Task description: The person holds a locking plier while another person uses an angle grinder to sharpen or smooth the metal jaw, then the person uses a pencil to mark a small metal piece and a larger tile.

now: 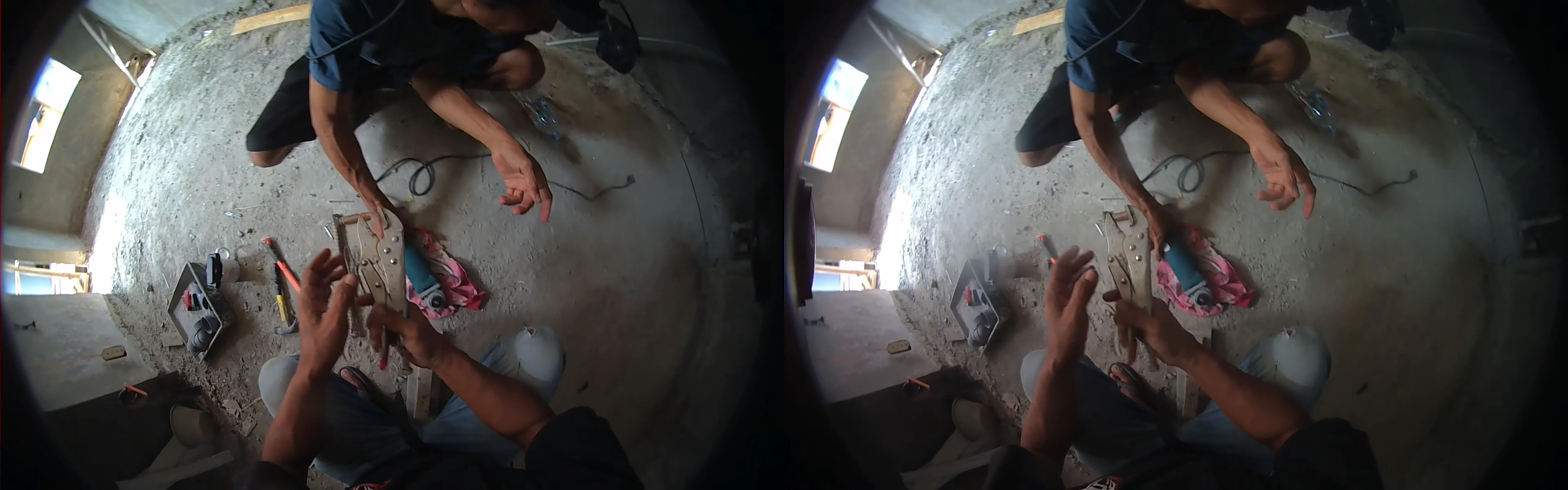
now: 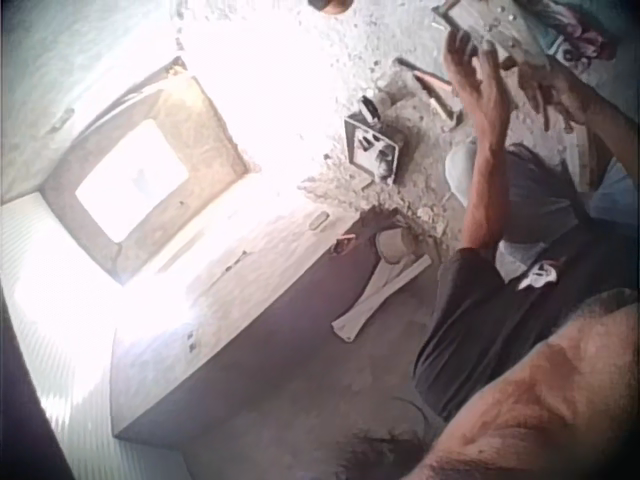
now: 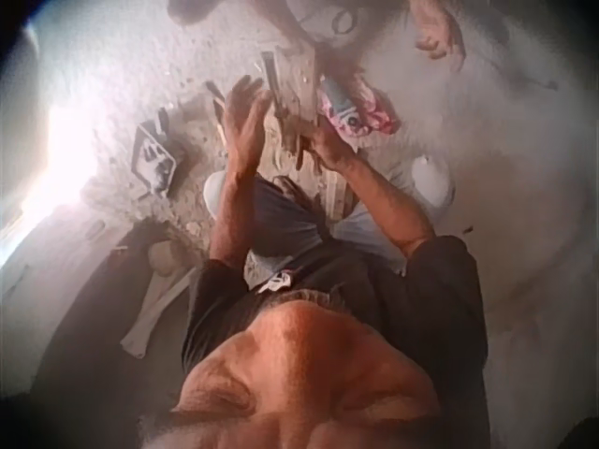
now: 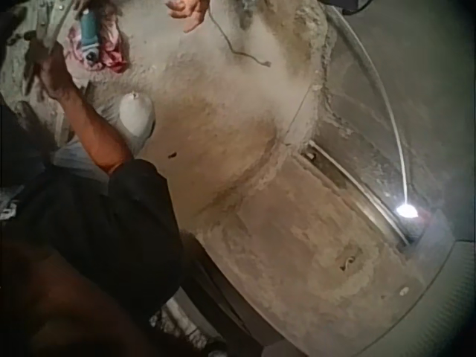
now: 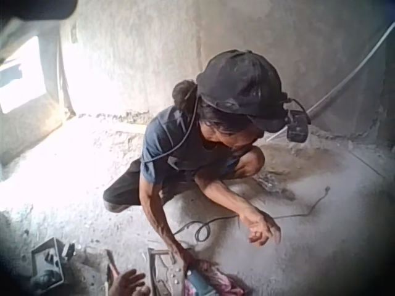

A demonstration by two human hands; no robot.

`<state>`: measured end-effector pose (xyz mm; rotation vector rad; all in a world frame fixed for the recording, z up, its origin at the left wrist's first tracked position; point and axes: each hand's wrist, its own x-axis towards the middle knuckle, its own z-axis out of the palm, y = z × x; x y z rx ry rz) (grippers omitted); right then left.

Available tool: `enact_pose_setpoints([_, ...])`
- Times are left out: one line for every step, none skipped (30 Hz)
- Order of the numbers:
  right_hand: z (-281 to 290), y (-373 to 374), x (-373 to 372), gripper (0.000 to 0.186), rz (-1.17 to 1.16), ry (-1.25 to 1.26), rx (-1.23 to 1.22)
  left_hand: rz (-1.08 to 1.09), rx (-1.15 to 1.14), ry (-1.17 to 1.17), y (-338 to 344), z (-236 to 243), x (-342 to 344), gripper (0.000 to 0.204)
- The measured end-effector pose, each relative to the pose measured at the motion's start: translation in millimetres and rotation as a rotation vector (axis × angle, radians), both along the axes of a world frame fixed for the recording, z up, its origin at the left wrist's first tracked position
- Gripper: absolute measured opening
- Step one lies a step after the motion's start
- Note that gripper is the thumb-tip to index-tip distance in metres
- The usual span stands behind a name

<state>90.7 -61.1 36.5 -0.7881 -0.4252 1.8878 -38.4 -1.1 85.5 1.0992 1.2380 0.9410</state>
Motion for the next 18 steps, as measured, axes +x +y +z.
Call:
enact_pose_setpoints([-3.6, 1.9, -4.2, 0.039, -0.035, -0.039, -0.02, 0.036, 0.038, 0.037, 3.2, -1.6, -2.7, 0.046])
enact_pose_setpoints([-8.9, 5.9, -8.0, 0.037, -0.029, -0.104, -0.039, 0.035, 0.033, -0.008, 7.1, -0.6, -7.7, 0.047])
enact_pose_setpoints([-19.3, 4.4, -11.6, 0.037, -0.049, -0.11, -0.053, 0.029, 0.027, -0.055, 8.9, 1.7, -9.2, 0.047])
enact_pose_setpoints([-33.6, 2.8, -16.6, 0.036, -0.062, -0.184, -0.064, 0.032, 0.016, -0.033, 10.4, 7.4, -7.8, 0.046])
enact_pose_setpoints([-48.4, 2.2, -21.5, 0.035, -0.071, -0.258, -0.07, 0.039, 0.012, -0.013, 11.4, 8.2, -8.3, 0.044])
enact_pose_setpoints([-65.0, -4.3, -25.5, 0.034, -0.089, -0.27, -0.116, 0.017, 0.018, -0.003, 10.8, 6.6, -7.7, 0.043])
enact_pose_setpoints([-78.6, -7.9, -28.6, 0.034, -0.11, -0.278, -0.121, -0.003, 0.035, 0.008, 11.6, 6.2, -7.8, 0.042])
enact_pose_setpoints([-92.6, -14.0, -27.7, 0.031, 0.002, -0.288, -0.148, -0.008, 0.047, 0.001, 9.7, 2.4, -5.0, 0.041])
enact_pose_setpoints([-106.1, -20.8, -28.8, 0.028, 0.11, -0.299, -0.176, -0.008, 0.05, 0.001, 8.8, -0.5, -4.1, 0.039])
enact_pose_setpoints([-123.0, -25.4, -34.4, 0.027, 0.199, -0.388, -0.206, -0.008, 0.054, 0.036, 8.0, 4.9, -1.1, 0.038])
enact_pose_setpoints([-139.2, -29.7, -42.5, 0.028, 0.288, -0.477, -0.242, -0.009, 0.059, 0.068, 6.6, 12.2, 0.5, 0.037])
enact_pose_setpoints([-147.5, -30.3, -48.1, 0.032, 0.323, -0.644, -0.168, 0.016, 0.058, 0.06, 6.0, 14.4, -1.8, 0.037])
enact_pose_setpoints([-154.2, -29.3, -51.4, 0.036, 0.361, -0.813, -0.095, 0.044, 0.059, 0.051, 5.5, 17.3, -4.7, 0.038])
enact_pose_setpoints([-161.9, -28.2, -51.0, 0.038, 0.42, -0.865, -0.079, 0.042, 0.074, 0.079, 5.8, 23.2, -6.6, 0.038])
enact_pose_setpoints([-171.0, -27.5, -51.2, 0.04, 0.485, -0.915, -0.06, 0.049, 0.094, 0.11, 5.0, 30.5, -9.0, 0.039])
enact_pose_setpoints([-198.2, -61.4, -40.9, 0.039, 0.503, -1.03, -0.144, -0.015, 0.029, 0.073, 3.1, 13.1, -1.9, 0.039])
enact_pose_setpoints([-216.5, -69.2, -40.1, 0.038, 0.513, -1.122, -0.109, -0.048, 0.034, 0.075, -0.7, 16.1, 1.2, 0.041])
enact_pose_setpoints([-226.4, -70.3, -43.0, 0.038, 0.478, -1.144, -0.102, -0.049, 0.042, 0.056, -2.1, 18.0, -1.2, 0.042])
